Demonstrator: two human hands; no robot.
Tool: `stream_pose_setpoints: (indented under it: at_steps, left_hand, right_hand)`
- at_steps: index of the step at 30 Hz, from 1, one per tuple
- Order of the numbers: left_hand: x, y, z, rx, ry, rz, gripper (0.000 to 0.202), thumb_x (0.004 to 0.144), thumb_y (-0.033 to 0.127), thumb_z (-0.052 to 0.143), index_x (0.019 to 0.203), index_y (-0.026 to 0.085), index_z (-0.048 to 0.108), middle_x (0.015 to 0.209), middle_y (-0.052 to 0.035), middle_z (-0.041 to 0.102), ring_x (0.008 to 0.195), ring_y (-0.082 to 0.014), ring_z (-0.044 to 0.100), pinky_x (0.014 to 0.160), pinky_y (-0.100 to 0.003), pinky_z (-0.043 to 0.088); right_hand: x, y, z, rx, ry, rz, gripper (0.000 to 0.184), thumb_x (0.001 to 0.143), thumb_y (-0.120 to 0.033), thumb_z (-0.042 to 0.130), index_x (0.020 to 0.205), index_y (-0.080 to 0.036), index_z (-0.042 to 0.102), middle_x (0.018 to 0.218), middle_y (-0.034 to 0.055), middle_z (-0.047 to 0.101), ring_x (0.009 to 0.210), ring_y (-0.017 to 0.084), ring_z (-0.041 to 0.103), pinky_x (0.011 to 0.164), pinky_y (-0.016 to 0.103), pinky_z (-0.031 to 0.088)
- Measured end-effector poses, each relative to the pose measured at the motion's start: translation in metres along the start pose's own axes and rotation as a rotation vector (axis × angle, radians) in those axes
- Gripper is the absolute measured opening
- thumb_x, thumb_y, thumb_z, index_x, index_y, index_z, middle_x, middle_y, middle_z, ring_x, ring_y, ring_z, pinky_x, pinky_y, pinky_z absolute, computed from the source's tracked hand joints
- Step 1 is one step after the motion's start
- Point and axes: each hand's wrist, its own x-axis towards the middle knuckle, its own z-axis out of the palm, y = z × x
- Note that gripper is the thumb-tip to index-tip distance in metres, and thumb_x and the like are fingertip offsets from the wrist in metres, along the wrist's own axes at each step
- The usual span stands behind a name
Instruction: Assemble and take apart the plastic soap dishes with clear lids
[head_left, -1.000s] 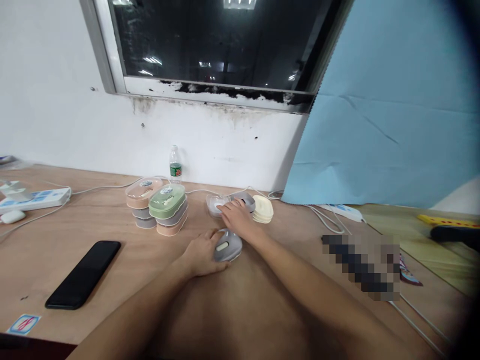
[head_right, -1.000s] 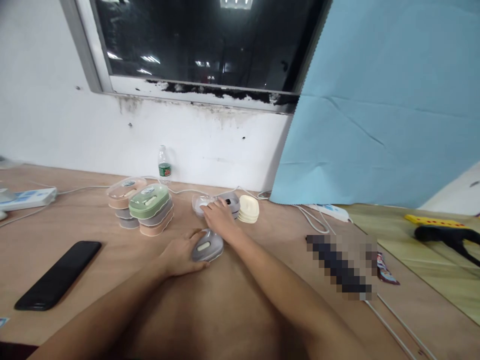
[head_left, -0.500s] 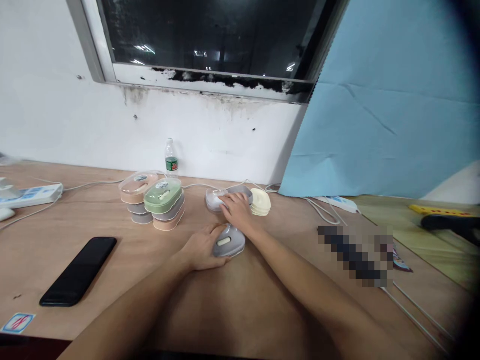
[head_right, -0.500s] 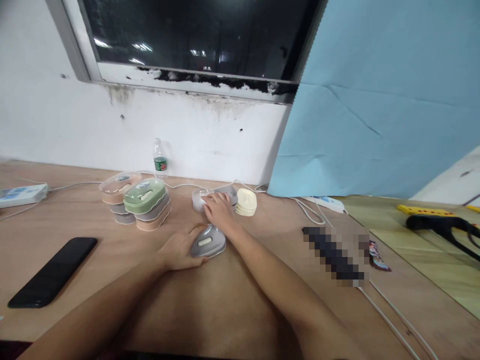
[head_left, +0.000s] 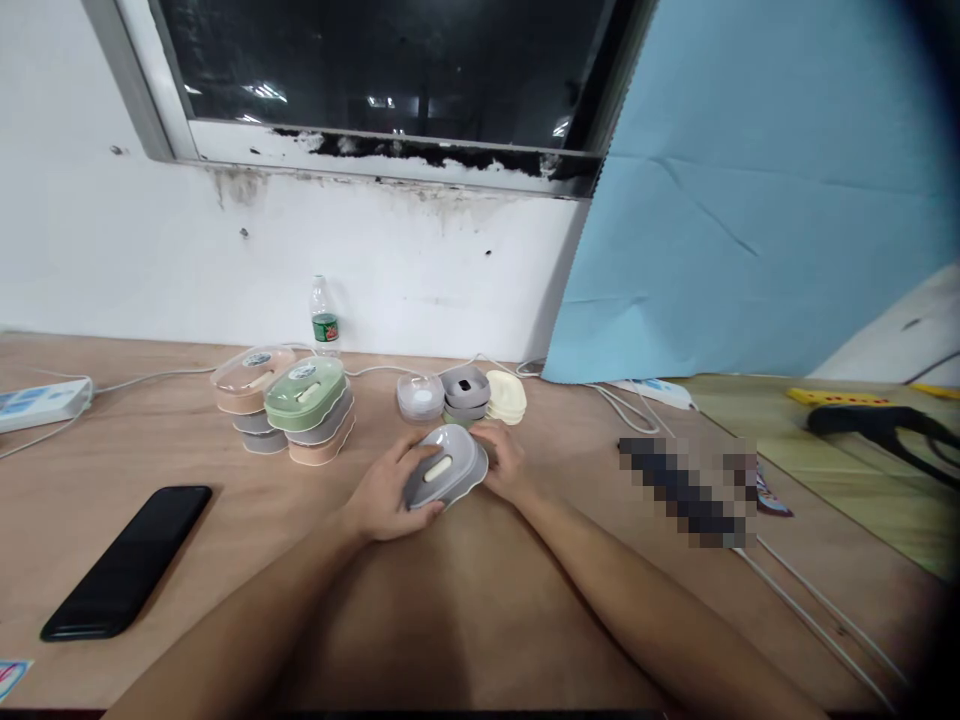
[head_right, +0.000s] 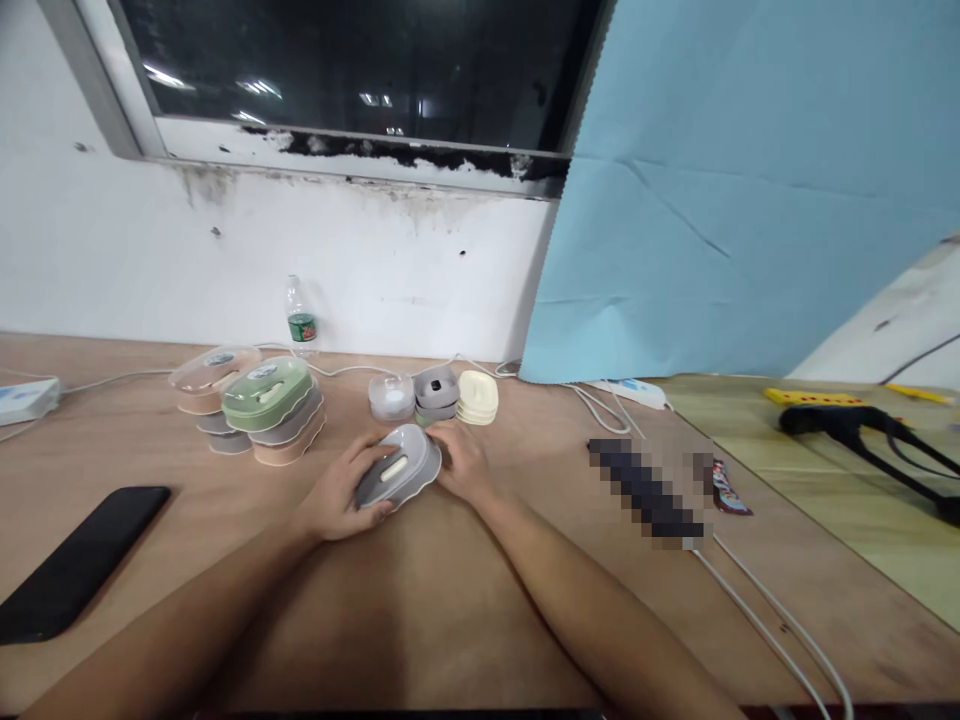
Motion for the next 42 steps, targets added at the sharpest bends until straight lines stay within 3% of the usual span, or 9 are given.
stream_pose_setpoints:
  at_steps: [5,8,11,16,20,23,31,37,42]
  left_hand:
    - [0.000,-0.001,-0.002,-0.074,0.097,0.084,0.070,0.081,0.044,0.058,0.141,0.020,0.031,0.141,-0.0162,0.038,0.131,-0.0328,0.038,0.106,-0.049,0.035]
    - [-0.001,-0.002,-0.001,-0.110,0.184,0.122,0.071,0.083,0.047,0.053,0.143,0.020,0.026,0.143,-0.0174,0.035,0.133,-0.0341,0.034,0.108,-0.052,0.031]
    - [-0.002,-0.004,-0.001,-0.107,0.280,0.165,0.075,0.083,0.051,0.051,0.145,0.019,0.021,0.143,-0.0187,0.032,0.134,-0.0360,0.031,0.108,-0.055,0.028]
    - [-0.003,-0.008,-0.001,-0.091,0.309,0.183,0.080,0.081,0.050,0.055,0.145,0.019,0.018,0.144,-0.0189,0.031,0.133,-0.0365,0.031,0.107,-0.055,0.029]
    - [-0.002,-0.008,0.001,-0.100,0.267,0.169,0.082,0.080,0.047,0.058,0.145,0.019,0.019,0.144,-0.0183,0.032,0.134,-0.0359,0.031,0.108,-0.055,0.028]
    - [-0.002,-0.008,0.002,-0.106,0.239,0.158,0.083,0.078,0.046,0.061,0.145,0.020,0.020,0.144,-0.0181,0.033,0.134,-0.0362,0.032,0.108,-0.054,0.028]
    - [-0.002,-0.006,0.001,-0.091,0.230,0.151,0.083,0.077,0.044,0.062,0.145,0.020,0.020,0.143,-0.0183,0.034,0.133,-0.0360,0.033,0.107,-0.054,0.029]
    - [-0.002,-0.004,-0.001,-0.072,0.211,0.134,0.083,0.077,0.046,0.062,0.145,0.020,0.020,0.142,-0.0184,0.035,0.132,-0.0364,0.034,0.106,-0.055,0.031]
    - [-0.002,-0.004,-0.001,-0.070,0.203,0.132,0.082,0.077,0.044,0.061,0.144,0.019,0.022,0.143,-0.0186,0.034,0.133,-0.0365,0.034,0.107,-0.055,0.030]
  right_hand:
    - [-0.003,0.000,-0.002,0.075,0.074,0.061,0.019,0.085,-0.014,0.052,0.099,-0.025,0.058,0.088,0.0049,0.067,0.084,0.020,0.062,0.076,0.037,0.051]
    - [-0.006,0.005,-0.006,0.086,0.106,0.182,0.014,0.081,-0.018,0.057,0.093,-0.024,0.059,0.092,0.0049,0.067,0.087,0.020,0.063,0.078,0.037,0.050]
    - [-0.007,0.019,-0.008,0.114,0.315,0.474,0.011,0.076,-0.022,0.059,0.087,-0.021,0.057,0.086,0.0032,0.068,0.079,0.018,0.063,0.071,0.033,0.051]
    - [-0.003,0.056,-0.014,0.280,0.815,0.950,0.013,0.068,-0.024,0.058,0.066,-0.020,0.045,0.049,-0.0072,0.052,0.044,0.010,0.048,0.044,0.021,0.040]
    - [-0.005,0.073,-0.024,0.324,0.981,1.128,0.018,0.063,-0.023,0.058,0.062,-0.021,0.040,0.044,-0.0094,0.048,0.041,0.010,0.049,0.038,0.019,0.039]
    - [-0.006,0.078,-0.031,0.272,1.014,1.111,0.017,0.063,-0.023,0.058,0.066,-0.021,0.041,0.046,-0.0096,0.049,0.041,0.010,0.051,0.039,0.019,0.041]
    - [-0.008,0.081,-0.040,0.092,0.898,0.981,0.023,0.069,-0.034,0.064,0.079,-0.020,0.049,0.056,-0.0037,0.058,0.050,0.015,0.059,0.047,0.025,0.046]
    - [-0.014,0.080,-0.040,-0.222,0.539,0.797,0.034,0.076,-0.038,0.063,0.103,-0.016,0.061,0.090,0.0059,0.068,0.063,0.015,0.060,0.062,0.029,0.048]
    - [-0.017,0.087,-0.033,-0.305,0.247,0.604,0.027,0.082,-0.029,0.056,0.104,-0.017,0.066,0.100,0.0092,0.066,0.076,0.019,0.061,0.075,0.036,0.049]
